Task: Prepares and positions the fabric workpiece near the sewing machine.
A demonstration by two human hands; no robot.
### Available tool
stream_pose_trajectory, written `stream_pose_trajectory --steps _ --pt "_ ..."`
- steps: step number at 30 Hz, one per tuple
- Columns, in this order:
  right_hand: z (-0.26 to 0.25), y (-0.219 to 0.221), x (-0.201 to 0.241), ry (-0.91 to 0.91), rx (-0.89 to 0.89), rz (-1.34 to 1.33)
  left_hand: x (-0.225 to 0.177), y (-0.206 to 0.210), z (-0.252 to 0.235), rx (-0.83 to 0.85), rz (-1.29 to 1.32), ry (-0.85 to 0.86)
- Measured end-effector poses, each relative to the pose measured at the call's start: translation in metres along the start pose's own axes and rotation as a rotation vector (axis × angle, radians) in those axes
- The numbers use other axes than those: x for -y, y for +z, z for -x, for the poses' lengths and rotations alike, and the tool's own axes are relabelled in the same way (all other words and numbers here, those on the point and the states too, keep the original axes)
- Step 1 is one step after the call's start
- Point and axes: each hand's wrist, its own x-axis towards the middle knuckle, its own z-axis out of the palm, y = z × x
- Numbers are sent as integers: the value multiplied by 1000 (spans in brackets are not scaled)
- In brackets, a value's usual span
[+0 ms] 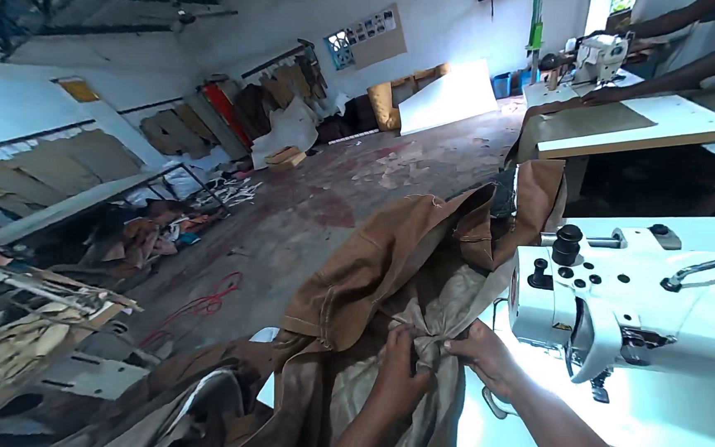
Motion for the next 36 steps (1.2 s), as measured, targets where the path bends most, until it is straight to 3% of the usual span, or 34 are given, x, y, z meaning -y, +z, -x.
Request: stream_pose_trajectory --steps 6,16,20,31,36 --pt "0 2 3 37 0 -101 21 33 1 -264 172 54" --pt "5 2 7 42 53 -153 14 44 10 -548 -162 289" --pt "5 4 8 53 30 -170 17 42 8 -541 -182 304" --pt "5 3 6 24 61 -233 45 18 -7 -228 206 198" --pt "4 4 7 61 37 -218 36 13 -13 -319 107 140"
